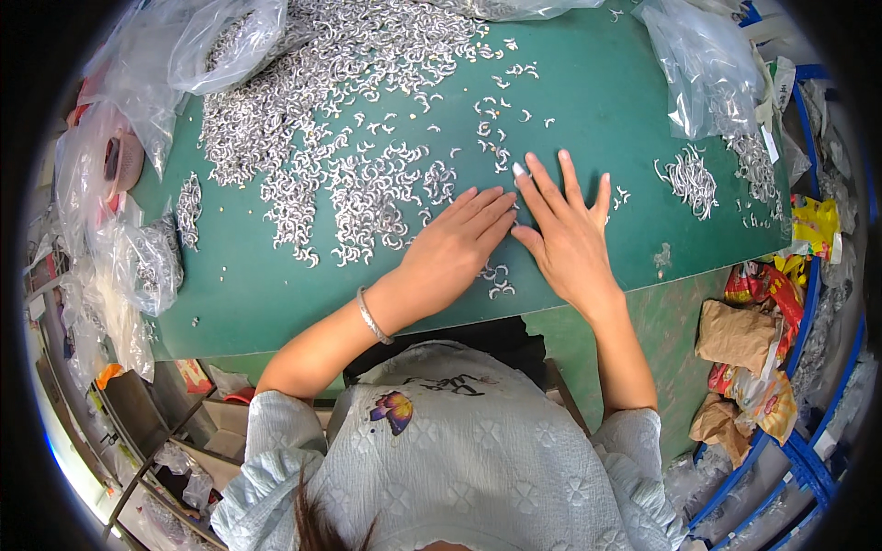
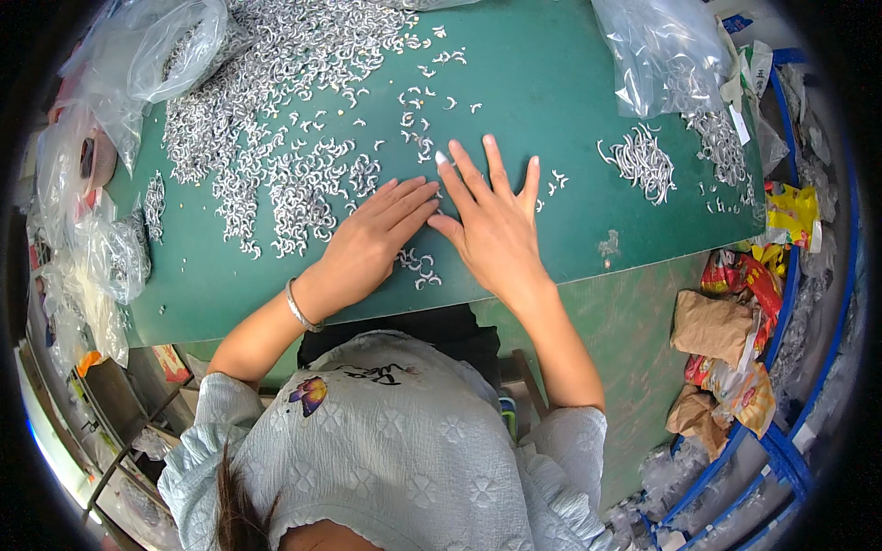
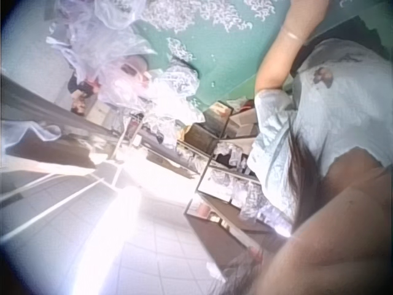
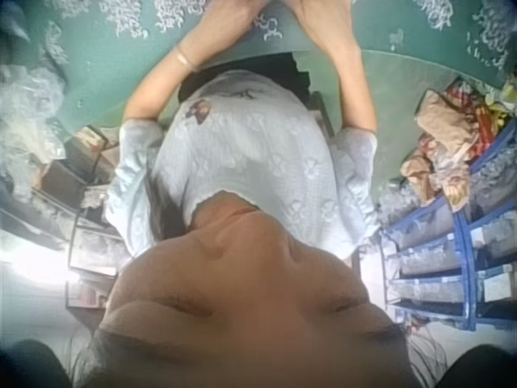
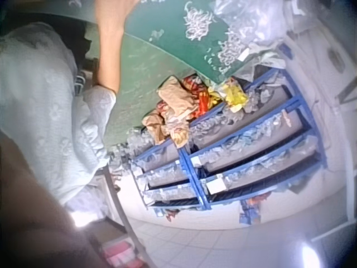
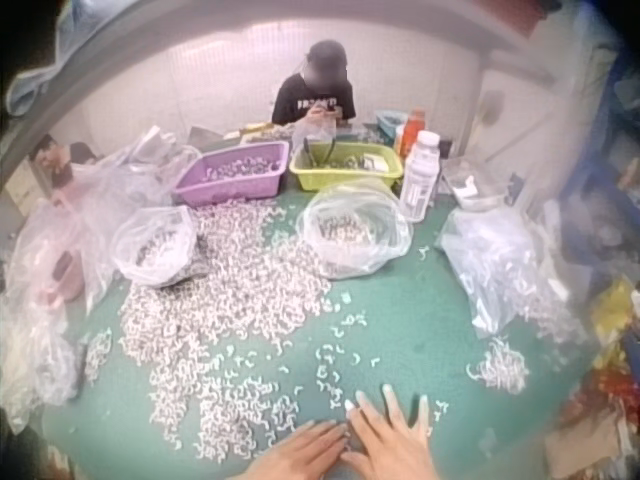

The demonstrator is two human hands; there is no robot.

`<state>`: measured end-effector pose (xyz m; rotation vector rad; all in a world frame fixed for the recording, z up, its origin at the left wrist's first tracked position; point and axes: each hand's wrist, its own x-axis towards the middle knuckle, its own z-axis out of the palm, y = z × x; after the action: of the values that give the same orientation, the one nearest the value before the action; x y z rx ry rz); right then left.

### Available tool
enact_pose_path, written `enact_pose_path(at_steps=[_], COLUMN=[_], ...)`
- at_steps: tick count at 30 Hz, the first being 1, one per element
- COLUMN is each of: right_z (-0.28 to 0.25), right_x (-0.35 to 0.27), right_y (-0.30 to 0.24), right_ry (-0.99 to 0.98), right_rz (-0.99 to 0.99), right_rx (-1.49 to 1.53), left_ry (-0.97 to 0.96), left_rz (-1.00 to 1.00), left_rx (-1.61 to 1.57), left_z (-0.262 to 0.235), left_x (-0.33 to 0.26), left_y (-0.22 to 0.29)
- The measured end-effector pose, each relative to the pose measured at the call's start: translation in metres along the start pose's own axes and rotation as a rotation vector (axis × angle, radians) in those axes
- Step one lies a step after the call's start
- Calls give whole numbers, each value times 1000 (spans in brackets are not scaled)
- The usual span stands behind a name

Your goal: The person sorts and bags small crescent-shaped metal components by hand on a green workbench, moving them into clear plastic bags.

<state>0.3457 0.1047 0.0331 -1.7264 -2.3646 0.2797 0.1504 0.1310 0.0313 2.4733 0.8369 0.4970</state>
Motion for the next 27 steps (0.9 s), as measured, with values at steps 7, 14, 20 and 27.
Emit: enact_pose_path(at_steps=[7, 14, 20, 27], right_z=[-18, -26, -28, -21], right_x=[-25, -48, -70, -93], right_y=[0, 15, 17, 14], right_ry=[-140, -185, -185, -135], right_rz=[1, -11, 61, 184], right_rx=[-22, -25, 8, -1], left_ry=[-16, -46, 3, 59], left_rz=[31, 65, 27, -19], left_rx=[-5, 3, 17, -14], left_z=[-1, 1, 3, 7], left_x=[-3, -1, -1, -4], left_y=[2, 0, 3, 9])
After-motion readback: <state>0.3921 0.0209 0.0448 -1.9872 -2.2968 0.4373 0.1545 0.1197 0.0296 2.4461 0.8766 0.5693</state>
